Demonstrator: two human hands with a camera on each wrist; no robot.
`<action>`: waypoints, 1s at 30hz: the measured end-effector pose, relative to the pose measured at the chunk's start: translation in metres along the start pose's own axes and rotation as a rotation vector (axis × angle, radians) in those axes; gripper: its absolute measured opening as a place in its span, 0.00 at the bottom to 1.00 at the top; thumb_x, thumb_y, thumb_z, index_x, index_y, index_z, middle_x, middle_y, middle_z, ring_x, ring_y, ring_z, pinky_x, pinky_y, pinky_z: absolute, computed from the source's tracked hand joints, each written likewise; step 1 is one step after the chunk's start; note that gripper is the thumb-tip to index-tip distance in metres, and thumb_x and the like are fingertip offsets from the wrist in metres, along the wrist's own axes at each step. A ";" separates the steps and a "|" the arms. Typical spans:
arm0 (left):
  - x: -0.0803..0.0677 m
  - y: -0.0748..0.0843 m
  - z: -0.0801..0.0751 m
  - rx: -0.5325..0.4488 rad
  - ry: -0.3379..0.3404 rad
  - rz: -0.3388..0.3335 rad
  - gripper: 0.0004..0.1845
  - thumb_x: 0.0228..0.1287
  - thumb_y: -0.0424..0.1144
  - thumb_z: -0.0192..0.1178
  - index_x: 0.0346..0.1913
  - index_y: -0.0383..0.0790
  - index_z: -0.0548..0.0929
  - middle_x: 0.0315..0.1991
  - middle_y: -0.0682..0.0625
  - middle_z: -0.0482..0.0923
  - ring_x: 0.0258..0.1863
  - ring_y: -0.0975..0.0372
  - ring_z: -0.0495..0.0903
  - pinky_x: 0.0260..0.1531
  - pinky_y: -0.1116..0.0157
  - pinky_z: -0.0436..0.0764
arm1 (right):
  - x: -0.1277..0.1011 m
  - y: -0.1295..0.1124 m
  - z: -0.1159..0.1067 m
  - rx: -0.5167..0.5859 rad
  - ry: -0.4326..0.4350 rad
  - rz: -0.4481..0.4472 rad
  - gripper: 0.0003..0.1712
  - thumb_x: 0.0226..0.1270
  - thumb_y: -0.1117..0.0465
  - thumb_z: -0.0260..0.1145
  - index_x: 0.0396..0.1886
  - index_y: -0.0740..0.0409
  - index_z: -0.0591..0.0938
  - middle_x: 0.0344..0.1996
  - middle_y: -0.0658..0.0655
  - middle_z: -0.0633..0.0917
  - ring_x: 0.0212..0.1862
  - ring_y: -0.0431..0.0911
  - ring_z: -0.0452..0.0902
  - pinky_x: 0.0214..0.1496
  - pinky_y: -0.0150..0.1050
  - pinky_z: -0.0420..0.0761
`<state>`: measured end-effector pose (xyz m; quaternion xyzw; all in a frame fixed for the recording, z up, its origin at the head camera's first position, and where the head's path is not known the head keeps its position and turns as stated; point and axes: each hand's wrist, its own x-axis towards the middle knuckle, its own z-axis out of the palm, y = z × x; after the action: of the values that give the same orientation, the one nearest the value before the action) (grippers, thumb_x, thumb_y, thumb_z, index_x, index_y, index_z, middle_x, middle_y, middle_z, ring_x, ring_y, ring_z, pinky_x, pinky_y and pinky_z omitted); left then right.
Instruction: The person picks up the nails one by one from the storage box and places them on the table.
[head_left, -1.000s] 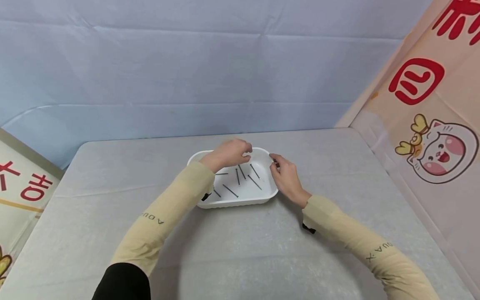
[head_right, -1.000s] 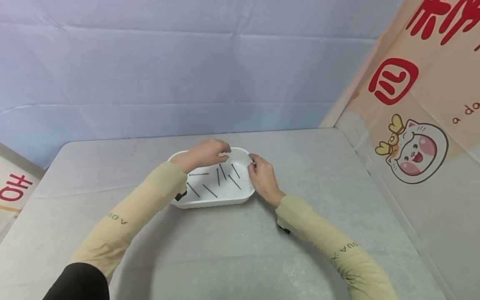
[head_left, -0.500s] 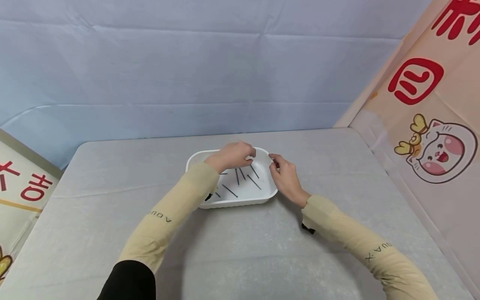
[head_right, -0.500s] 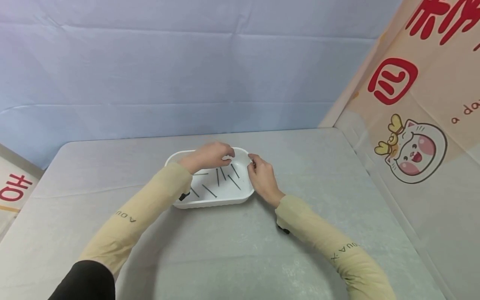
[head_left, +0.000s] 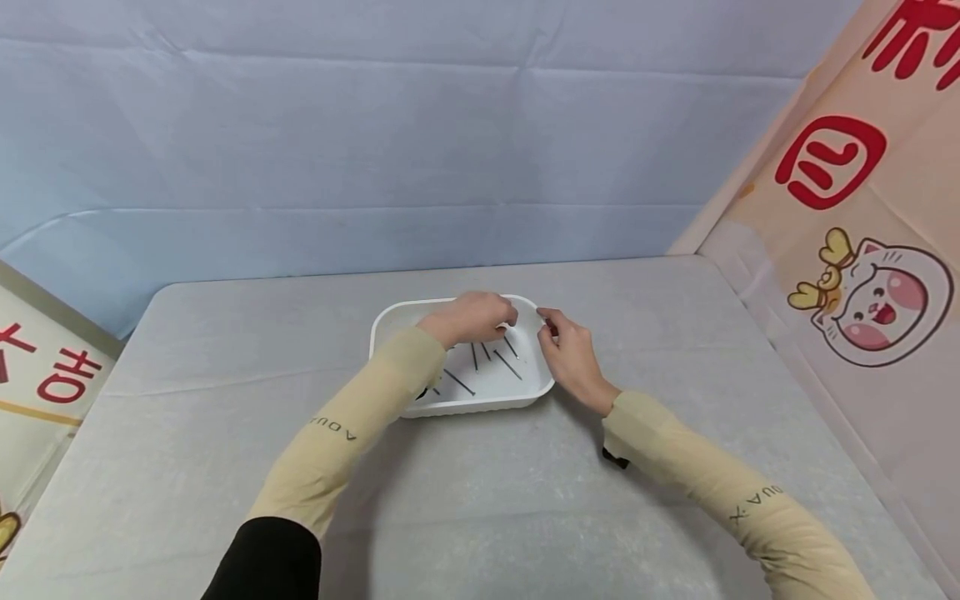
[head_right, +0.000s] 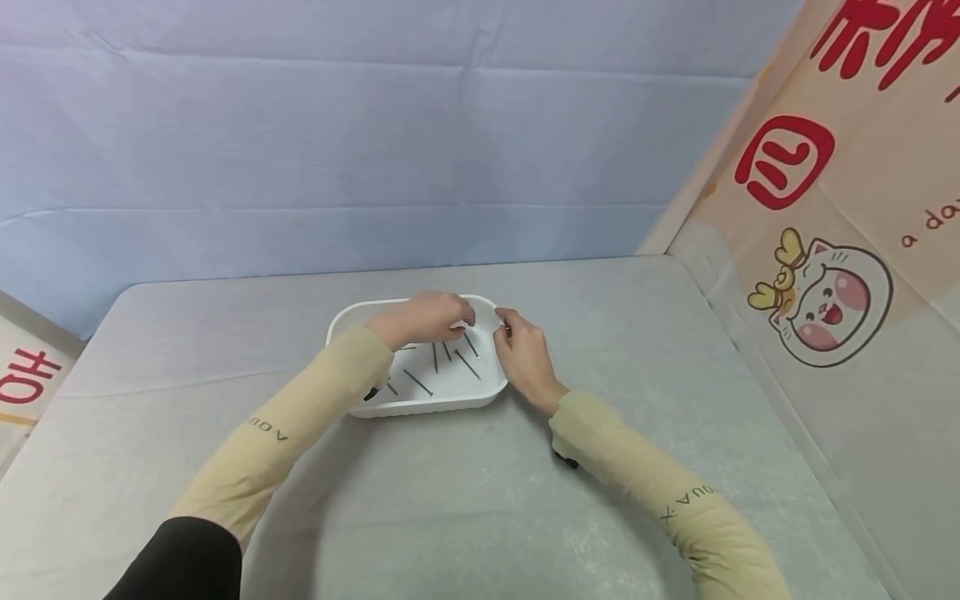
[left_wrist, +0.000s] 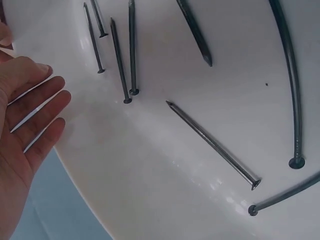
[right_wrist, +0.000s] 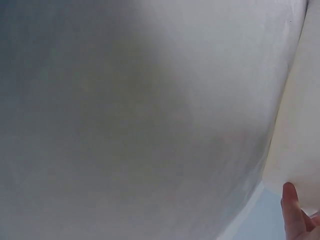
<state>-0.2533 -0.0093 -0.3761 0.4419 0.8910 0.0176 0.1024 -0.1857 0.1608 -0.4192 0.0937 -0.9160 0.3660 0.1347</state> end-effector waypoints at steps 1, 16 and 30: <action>0.000 0.001 0.001 -0.002 -0.001 0.001 0.12 0.62 0.33 0.54 0.47 0.40 0.81 0.45 0.50 0.80 0.43 0.62 0.77 0.42 0.66 0.76 | 0.000 0.000 0.000 0.001 -0.001 -0.002 0.19 0.64 0.65 0.49 0.53 0.65 0.75 0.39 0.64 0.82 0.39 0.52 0.80 0.38 0.45 0.80; 0.008 0.008 0.010 -0.022 -0.022 -0.015 0.14 0.60 0.31 0.55 0.49 0.41 0.81 0.48 0.50 0.78 0.47 0.62 0.75 0.45 0.66 0.74 | -0.004 0.001 -0.001 0.006 0.014 -0.067 0.19 0.64 0.67 0.50 0.54 0.65 0.75 0.54 0.61 0.76 0.42 0.52 0.79 0.40 0.43 0.80; 0.012 0.009 0.015 0.018 -0.020 0.053 0.12 0.56 0.28 0.59 0.43 0.42 0.83 0.41 0.51 0.78 0.41 0.62 0.76 0.43 0.69 0.74 | -0.002 0.002 0.001 -0.010 0.040 -0.113 0.18 0.63 0.69 0.52 0.52 0.66 0.77 0.53 0.60 0.77 0.41 0.51 0.79 0.40 0.42 0.80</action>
<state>-0.2497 0.0047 -0.3914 0.4664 0.8780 0.0080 0.1068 -0.1841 0.1621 -0.4219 0.1372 -0.9082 0.3551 0.1739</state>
